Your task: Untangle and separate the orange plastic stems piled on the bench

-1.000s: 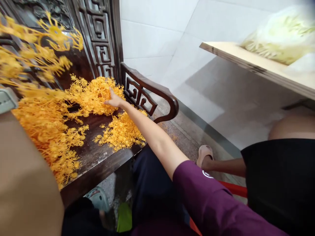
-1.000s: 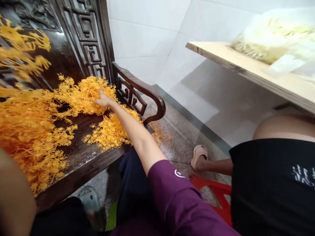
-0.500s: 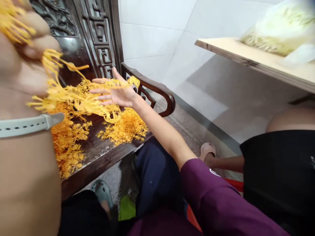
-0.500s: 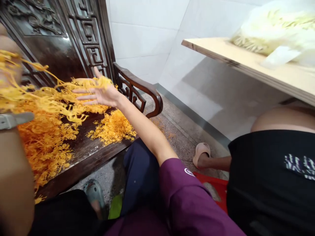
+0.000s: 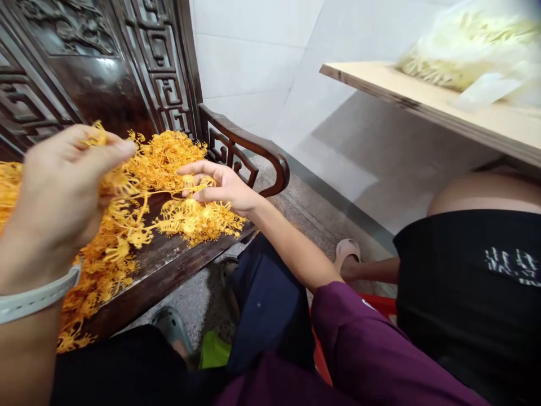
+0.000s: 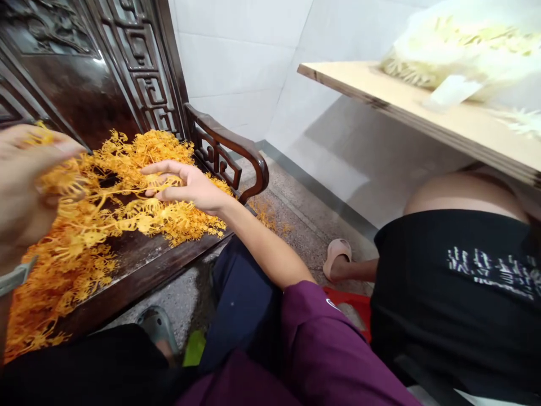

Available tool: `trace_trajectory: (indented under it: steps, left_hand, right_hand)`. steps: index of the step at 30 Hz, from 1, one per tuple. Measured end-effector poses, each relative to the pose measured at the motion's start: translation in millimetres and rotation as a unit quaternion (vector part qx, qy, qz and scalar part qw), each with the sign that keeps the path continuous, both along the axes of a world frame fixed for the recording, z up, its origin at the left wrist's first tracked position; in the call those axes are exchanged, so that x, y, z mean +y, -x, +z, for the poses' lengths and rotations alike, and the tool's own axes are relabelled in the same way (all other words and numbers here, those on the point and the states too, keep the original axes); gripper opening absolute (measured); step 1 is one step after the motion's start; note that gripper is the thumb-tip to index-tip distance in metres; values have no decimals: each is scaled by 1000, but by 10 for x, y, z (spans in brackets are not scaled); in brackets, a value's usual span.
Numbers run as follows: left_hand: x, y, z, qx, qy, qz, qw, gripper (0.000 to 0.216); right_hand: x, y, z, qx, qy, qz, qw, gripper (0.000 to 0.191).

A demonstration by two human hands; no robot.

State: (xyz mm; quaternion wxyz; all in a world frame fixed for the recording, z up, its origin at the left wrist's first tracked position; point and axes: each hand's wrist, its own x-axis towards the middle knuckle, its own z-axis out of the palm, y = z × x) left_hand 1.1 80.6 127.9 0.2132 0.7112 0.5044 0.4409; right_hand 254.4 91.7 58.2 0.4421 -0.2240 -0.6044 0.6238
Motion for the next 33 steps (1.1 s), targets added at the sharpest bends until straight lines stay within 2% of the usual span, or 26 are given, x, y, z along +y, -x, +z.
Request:
trace_trajectory:
  steps: [2,3,6,8,10,14,16,18,20,22,23,24,25,26,27,28,30,31,33]
  left_hand:
    - [-128,-86,-22,93,46,27,994,45]
    - [-179,-123,-34,141,66,17,988,49]
    - [-265,-168,-119,233,141,-75,959,54]
    - [-277,-141,-233,263,169,-112,943,46]
    - [-272,-83,-380,290,152,-114,938,37]
    - [-255,44,-638,314,73,-140,936,38]
    - [-260,73,-691,322,26,-140,936,38]
    - [-275,81,-697,339,-12,-104,935,38]
    - [-289,87,-685,357,-14,-81,930,37]
    - [-295,102,-684,373,21,-85,924,32]
    - [-296,113,-691,379,43,-85,921,32]
    - [-300,122,-702,386,62,-82,917,32]
    - [-305,129,-714,395,75,-76,913,32]
    - [-314,132,-728,402,79,-69,909,32]
    - [-325,129,-741,409,73,-61,908,31]
    - [-336,121,-752,412,60,-52,908,32]
    - [-354,94,-770,418,28,-22,908,36]
    - [-363,78,-777,424,19,-6,906,38]
    - [-384,53,-788,435,13,14,900,38]
  right_hand:
    - [-13,-15,-14,-9,-27,-33,999,62]
    - [-20,-17,-23,-15,-37,-33,999,66]
    - [-39,-5,-56,-31,-44,3,999,70]
    - [-57,14,-82,-28,-35,20,999,64]
    - [-72,46,-118,-24,-22,18,999,54]
    - [-62,154,-227,-42,7,14,999,39]
    - [-44,211,-266,-51,5,7,999,31]
    - [-13,221,-255,-70,-14,-19,997,30]
    - [40,144,-181,-95,-40,-93,990,36]
    - [111,-16,-68,-103,-83,-256,958,48]
    - [148,-105,-12,-104,-113,-360,920,51]
    - [183,-182,34,-110,-151,-461,867,51]
    - [211,-231,66,-121,-186,-533,817,51]
    - [228,-242,80,-129,-210,-571,783,49]
    - [230,-211,74,-137,-220,-570,780,46]
    - [216,-140,50,-142,-213,-528,810,42]
    - [137,87,-41,-173,-176,-353,902,33]
    - [81,219,-97,-195,-163,-257,932,31]
    - [-29,460,-202,-223,-158,-134,953,31]
